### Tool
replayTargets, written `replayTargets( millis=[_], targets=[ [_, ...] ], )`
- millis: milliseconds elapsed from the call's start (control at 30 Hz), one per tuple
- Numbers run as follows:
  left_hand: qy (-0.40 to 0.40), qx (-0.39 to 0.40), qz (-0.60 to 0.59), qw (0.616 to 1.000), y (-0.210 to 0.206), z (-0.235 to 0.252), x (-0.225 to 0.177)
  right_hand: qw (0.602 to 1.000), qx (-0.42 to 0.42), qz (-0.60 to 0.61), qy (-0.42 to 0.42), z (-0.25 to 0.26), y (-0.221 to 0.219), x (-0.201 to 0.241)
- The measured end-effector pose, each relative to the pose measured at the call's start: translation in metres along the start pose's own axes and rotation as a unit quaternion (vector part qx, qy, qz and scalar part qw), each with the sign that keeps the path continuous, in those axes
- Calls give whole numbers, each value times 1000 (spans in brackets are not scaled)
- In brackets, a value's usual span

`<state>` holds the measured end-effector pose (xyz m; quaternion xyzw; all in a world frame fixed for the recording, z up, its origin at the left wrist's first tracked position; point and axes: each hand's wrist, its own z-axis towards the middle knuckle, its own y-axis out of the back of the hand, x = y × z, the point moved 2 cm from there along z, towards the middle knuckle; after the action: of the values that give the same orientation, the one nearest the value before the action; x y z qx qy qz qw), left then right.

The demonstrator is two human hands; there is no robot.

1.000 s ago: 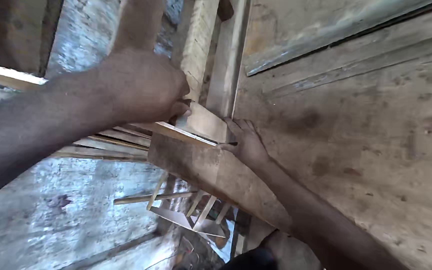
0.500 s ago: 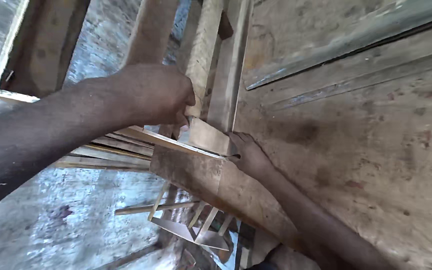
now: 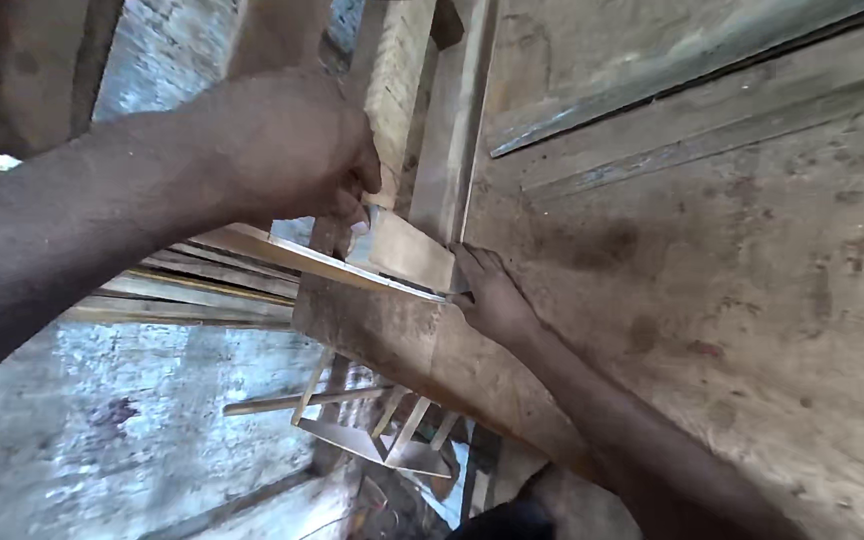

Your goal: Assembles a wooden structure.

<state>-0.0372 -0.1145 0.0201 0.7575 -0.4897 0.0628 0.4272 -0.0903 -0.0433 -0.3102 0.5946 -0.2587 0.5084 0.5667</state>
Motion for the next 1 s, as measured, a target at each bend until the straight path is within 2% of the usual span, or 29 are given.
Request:
replayTargets(
  millis=[433, 1000],
  targets=[
    [-18, -28, -21, 999, 1, -2, -1, 999, -34, -12, -2, -1, -3, 2],
    [26, -28, -16, 999, 5, -2, -6, 998, -42, -13, -34, 0, -6, 4]
  ],
)
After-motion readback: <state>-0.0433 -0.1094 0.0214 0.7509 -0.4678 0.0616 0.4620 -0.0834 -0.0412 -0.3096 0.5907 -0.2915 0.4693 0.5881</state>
